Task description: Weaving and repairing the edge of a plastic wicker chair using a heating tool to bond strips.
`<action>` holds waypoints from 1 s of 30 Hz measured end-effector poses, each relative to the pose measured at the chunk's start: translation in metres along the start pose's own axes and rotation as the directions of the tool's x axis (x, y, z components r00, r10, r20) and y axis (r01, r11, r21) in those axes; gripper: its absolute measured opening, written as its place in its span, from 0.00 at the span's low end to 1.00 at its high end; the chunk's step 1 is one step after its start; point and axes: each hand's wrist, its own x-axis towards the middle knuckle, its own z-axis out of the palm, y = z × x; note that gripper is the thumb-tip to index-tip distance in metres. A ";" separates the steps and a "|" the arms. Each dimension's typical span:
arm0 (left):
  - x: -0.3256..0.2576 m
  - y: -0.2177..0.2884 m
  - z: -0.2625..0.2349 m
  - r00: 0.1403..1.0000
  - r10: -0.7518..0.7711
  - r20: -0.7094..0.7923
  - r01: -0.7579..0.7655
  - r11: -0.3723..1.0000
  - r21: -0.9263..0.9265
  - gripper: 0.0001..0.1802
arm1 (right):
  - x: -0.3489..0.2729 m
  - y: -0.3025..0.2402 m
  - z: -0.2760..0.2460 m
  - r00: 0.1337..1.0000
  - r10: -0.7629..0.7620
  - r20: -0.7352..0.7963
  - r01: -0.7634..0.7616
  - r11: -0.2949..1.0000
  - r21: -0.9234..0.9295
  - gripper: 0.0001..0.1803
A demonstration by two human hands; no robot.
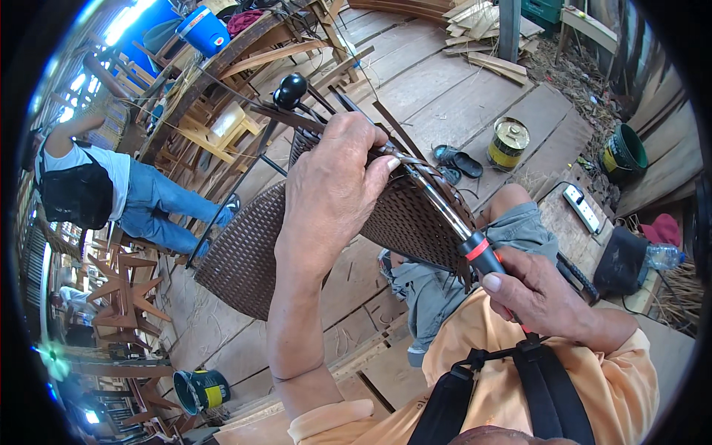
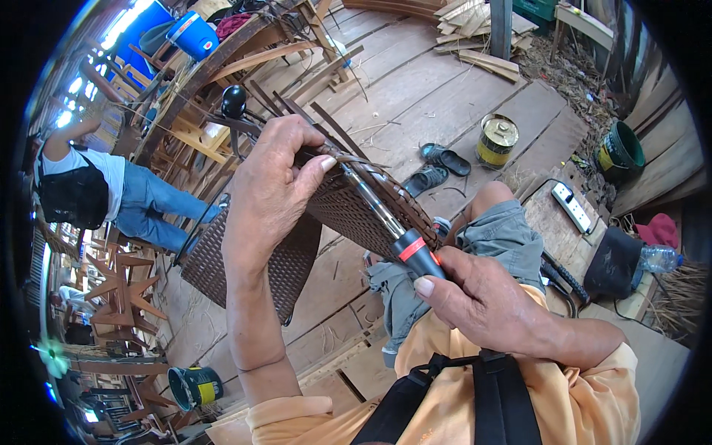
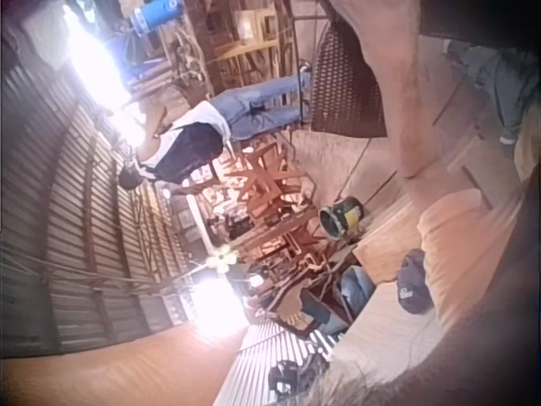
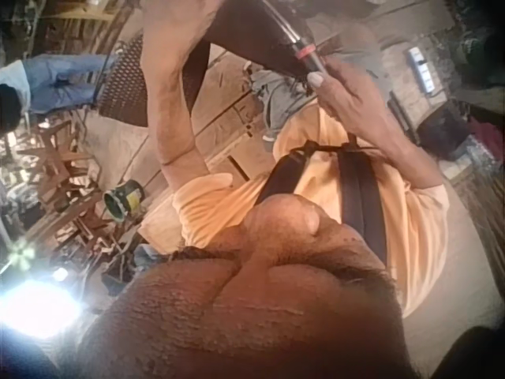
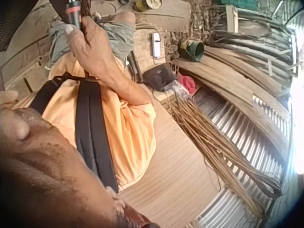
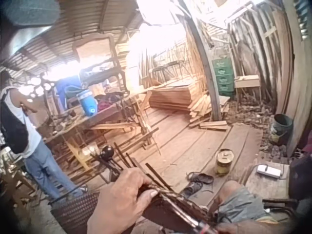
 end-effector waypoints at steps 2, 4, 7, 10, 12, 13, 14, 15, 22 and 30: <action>-0.002 -0.001 0.000 1.000 0.004 0.013 -0.005 0.998 0.060 0.10 | 0.000 -0.004 0.001 0.999 0.054 -0.007 -0.054 0.999 -0.010 0.18; -0.002 -0.002 -0.001 1.000 0.023 -0.002 -0.023 0.999 0.042 0.10 | -0.001 -0.006 0.004 1.000 -0.004 -0.019 0.003 0.999 -0.033 0.18; -0.001 -0.003 -0.002 1.000 0.020 0.001 -0.020 1.000 0.023 0.11 | -0.002 -0.006 0.006 0.999 0.008 -0.036 -0.010 0.998 -0.070 0.17; -0.001 -0.003 -0.003 1.000 -0.018 0.020 0.017 1.000 0.018 0.10 | -0.010 -0.008 0.002 0.998 0.036 -0.046 -0.042 0.992 -0.121 0.17; 0.000 -0.002 -0.004 0.999 -0.041 0.018 0.041 0.999 0.021 0.10 | -0.020 -0.011 -0.005 0.998 0.043 -0.046 -0.050 0.984 -0.172 0.17; 0.000 -0.002 -0.004 0.999 -0.035 0.017 0.035 0.999 0.033 0.10 | -0.027 -0.013 -0.009 0.998 0.001 -0.064 -0.010 0.992 -0.127 0.16; -0.001 -0.002 -0.005 0.999 -0.032 0.023 0.031 0.998 0.060 0.10 | -0.030 -0.014 -0.014 0.995 -0.026 -0.092 0.019 0.997 -0.071 0.15; 0.000 -0.002 -0.005 0.999 -0.035 0.013 0.034 0.998 0.045 0.10 | -0.025 -0.013 -0.017 0.949 -0.272 -0.160 0.271 0.962 -0.029 0.14; 0.000 -0.002 -0.006 0.999 -0.039 0.025 0.038 0.998 0.049 0.11 | 0.043 -0.014 -0.032 0.847 -0.358 -0.393 0.366 0.929 -0.057 0.09; -0.001 -0.004 -0.002 0.999 0.031 -0.038 -0.029 0.998 0.064 0.11 | 0.122 -0.028 -0.011 0.745 -0.522 -0.415 0.351 0.836 -0.422 0.19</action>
